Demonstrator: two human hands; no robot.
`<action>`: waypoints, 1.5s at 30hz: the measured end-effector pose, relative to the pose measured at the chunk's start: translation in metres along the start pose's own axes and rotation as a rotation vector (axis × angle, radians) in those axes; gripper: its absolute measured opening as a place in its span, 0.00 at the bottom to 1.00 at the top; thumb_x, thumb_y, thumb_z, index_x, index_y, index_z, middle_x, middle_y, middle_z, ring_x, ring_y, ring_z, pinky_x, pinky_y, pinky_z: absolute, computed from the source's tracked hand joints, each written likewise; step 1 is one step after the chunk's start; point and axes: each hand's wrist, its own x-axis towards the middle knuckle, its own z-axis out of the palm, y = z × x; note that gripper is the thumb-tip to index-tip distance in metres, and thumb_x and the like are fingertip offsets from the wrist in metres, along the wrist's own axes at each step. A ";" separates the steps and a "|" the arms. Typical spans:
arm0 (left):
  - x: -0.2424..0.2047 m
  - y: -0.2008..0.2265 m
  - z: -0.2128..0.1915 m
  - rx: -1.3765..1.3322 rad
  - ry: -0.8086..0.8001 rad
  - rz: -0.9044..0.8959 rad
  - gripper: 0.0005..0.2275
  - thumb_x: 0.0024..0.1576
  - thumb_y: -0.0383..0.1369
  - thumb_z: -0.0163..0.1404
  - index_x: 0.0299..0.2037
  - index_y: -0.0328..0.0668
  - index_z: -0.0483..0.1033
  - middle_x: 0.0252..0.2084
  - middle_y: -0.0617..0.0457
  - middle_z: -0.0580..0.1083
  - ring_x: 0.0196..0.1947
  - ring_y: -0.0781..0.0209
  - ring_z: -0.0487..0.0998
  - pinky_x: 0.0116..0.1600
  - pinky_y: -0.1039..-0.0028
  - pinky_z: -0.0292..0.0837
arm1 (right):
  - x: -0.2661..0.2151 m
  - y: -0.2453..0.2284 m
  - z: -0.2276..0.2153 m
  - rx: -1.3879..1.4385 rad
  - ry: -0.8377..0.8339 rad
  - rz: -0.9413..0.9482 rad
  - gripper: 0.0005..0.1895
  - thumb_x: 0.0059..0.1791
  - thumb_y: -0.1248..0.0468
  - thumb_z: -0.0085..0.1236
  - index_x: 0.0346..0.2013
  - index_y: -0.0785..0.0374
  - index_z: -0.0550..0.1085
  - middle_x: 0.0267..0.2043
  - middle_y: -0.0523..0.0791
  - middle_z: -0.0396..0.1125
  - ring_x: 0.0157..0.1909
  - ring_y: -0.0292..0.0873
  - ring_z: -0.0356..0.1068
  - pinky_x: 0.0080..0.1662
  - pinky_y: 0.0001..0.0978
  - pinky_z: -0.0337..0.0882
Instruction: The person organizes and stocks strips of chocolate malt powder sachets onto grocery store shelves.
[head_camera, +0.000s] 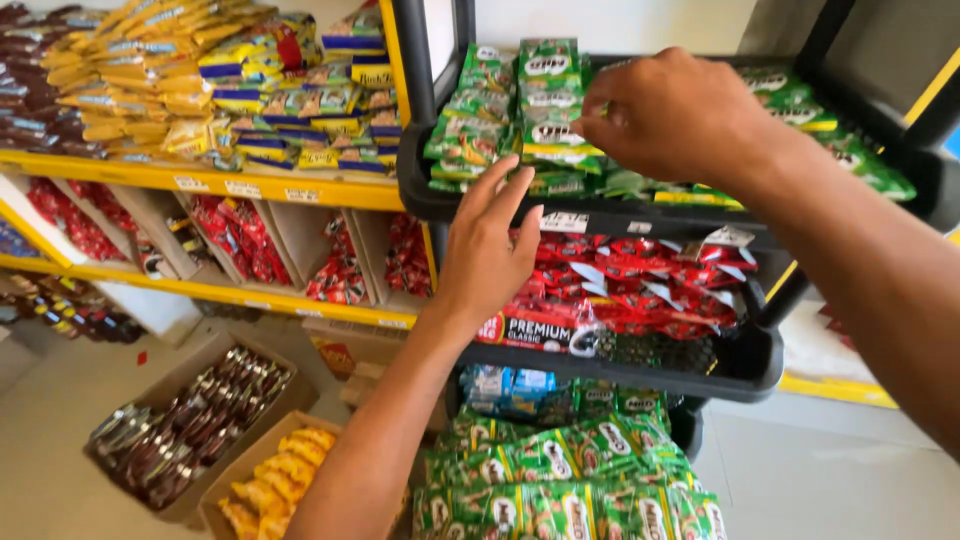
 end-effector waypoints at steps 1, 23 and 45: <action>-0.006 0.004 -0.007 -0.031 0.018 0.011 0.15 0.59 0.27 0.56 0.55 0.29 0.75 0.59 0.35 0.72 0.57 0.39 0.75 0.62 0.60 0.71 | -0.011 -0.005 -0.004 -0.041 0.020 -0.031 0.18 0.53 0.45 0.53 0.45 0.51 0.82 0.36 0.51 0.76 0.41 0.60 0.74 0.47 0.55 0.73; -0.335 0.048 -0.083 -0.259 -1.268 -0.768 0.40 0.46 0.50 0.63 0.69 0.47 0.64 0.72 0.48 0.58 0.75 0.47 0.49 0.73 0.54 0.49 | -0.295 -0.011 0.143 0.759 -0.761 0.135 0.24 0.49 0.47 0.56 0.57 0.49 0.78 0.52 0.41 0.79 0.47 0.43 0.77 0.50 0.35 0.78; -0.183 0.080 -0.073 -0.299 -0.892 -0.415 0.31 0.45 0.17 0.51 0.64 0.34 0.67 0.69 0.39 0.65 0.64 0.41 0.70 0.65 0.63 0.69 | -0.315 -0.042 0.249 1.195 -0.704 0.409 0.32 0.47 0.52 0.61 0.63 0.60 0.69 0.37 0.45 0.71 0.38 0.37 0.68 0.41 0.33 0.72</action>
